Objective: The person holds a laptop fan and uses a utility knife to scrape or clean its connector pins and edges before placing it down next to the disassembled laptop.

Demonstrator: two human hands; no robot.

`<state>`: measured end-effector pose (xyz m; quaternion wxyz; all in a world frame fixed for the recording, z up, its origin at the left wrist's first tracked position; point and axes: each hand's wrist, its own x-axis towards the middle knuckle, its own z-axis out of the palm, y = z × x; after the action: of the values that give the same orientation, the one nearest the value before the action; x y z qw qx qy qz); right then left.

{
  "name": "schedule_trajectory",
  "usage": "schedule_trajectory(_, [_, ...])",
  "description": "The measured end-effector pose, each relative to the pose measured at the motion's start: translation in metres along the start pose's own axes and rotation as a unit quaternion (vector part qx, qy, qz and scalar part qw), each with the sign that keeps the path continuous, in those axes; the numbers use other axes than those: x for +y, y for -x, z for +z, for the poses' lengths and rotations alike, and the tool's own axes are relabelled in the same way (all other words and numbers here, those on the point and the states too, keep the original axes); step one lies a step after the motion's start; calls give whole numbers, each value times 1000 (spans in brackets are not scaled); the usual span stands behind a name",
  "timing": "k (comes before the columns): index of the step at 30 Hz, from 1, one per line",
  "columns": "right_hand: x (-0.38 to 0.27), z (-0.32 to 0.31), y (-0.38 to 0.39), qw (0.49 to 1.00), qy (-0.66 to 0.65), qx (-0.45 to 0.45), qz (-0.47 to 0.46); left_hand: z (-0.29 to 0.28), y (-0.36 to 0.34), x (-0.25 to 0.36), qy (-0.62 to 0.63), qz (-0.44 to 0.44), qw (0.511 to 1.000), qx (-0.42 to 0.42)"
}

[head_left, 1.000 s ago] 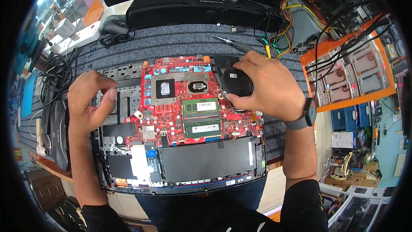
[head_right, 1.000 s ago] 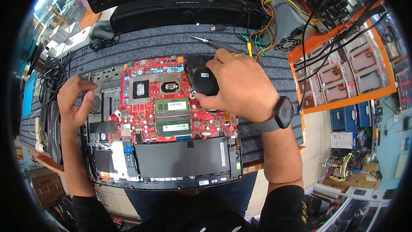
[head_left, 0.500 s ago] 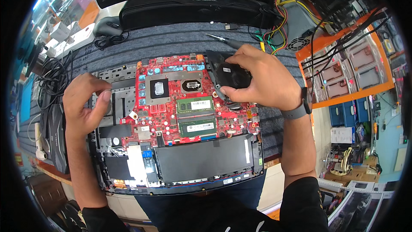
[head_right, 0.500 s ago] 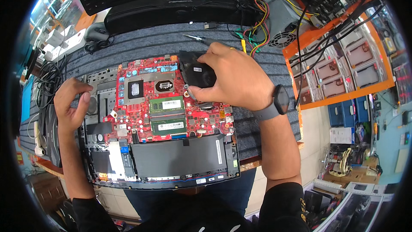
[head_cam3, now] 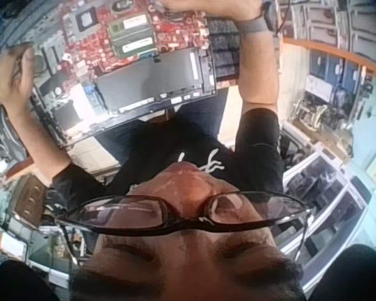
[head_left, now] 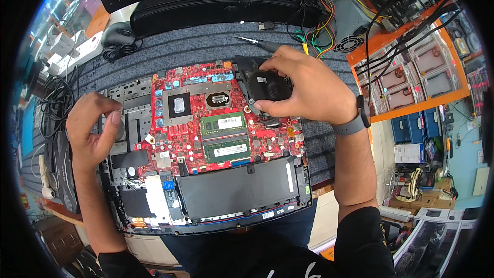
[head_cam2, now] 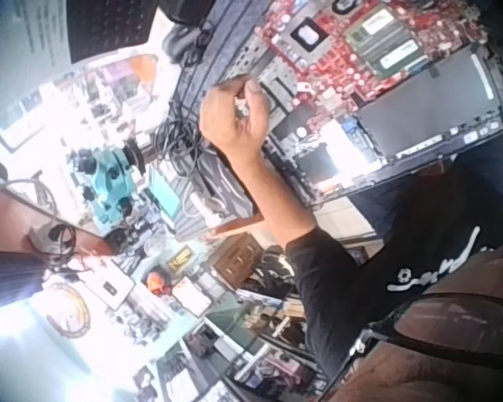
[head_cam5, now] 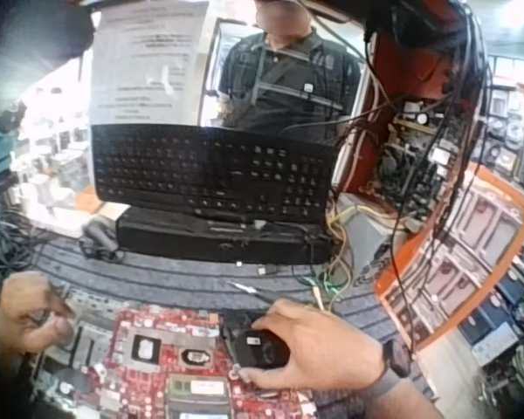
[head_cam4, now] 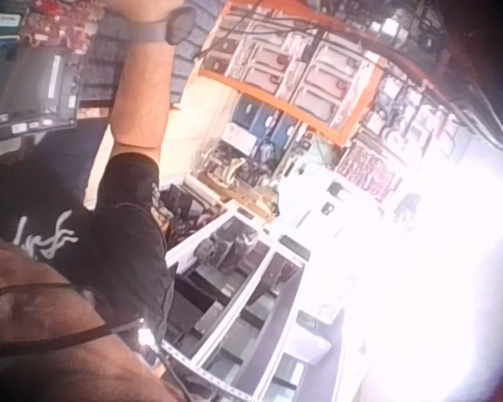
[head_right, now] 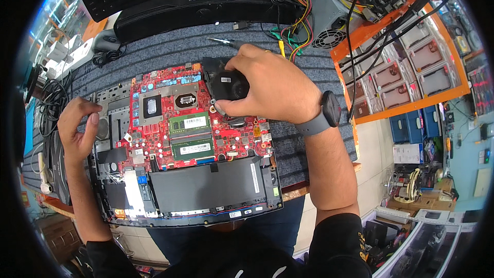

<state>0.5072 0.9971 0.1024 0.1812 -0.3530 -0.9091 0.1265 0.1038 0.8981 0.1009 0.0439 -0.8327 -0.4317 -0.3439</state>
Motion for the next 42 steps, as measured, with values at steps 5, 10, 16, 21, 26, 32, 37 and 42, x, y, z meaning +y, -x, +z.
schedule_trajectory(5, [2, -2, 0, 1000, -13, 0, 9, -1, 0, 0, -1, -1, 1000, 2])
schedule_trajectory(10, [1, -1, -2, 1000, -4, 7, 5, -1, 0, 1, -1, -1, 1000, 3])
schedule_trajectory(16, [-3, 1, -2, 999, 9, 26, -24, -1, -1, 1, 1, 0, 1000, 1])
schedule_trajectory(21, [-5, 3, -1, 999, 47, 0, -12, -1, -1, 1, -6, 5, 1000, -2])
schedule_trajectory(26, [-9, 1, 0, 997, 71, 4, -28, -2, -4, 3, 0, 5, 1000, -2])
schedule_trajectory(32, [-19, -3, -4, 990, -23, 5, -141, -1, -1, -2, -2, 19, 1000, 9])
schedule_trajectory(37, [-32, 10, 14, 993, -17, -50, -103, -3, 1, -2, 1, 9, 1000, 0])
schedule_trajectory(42, [-27, 16, 14, 994, -2, -55, -93, -4, 3, -2, -2, -10, 1000, -13])
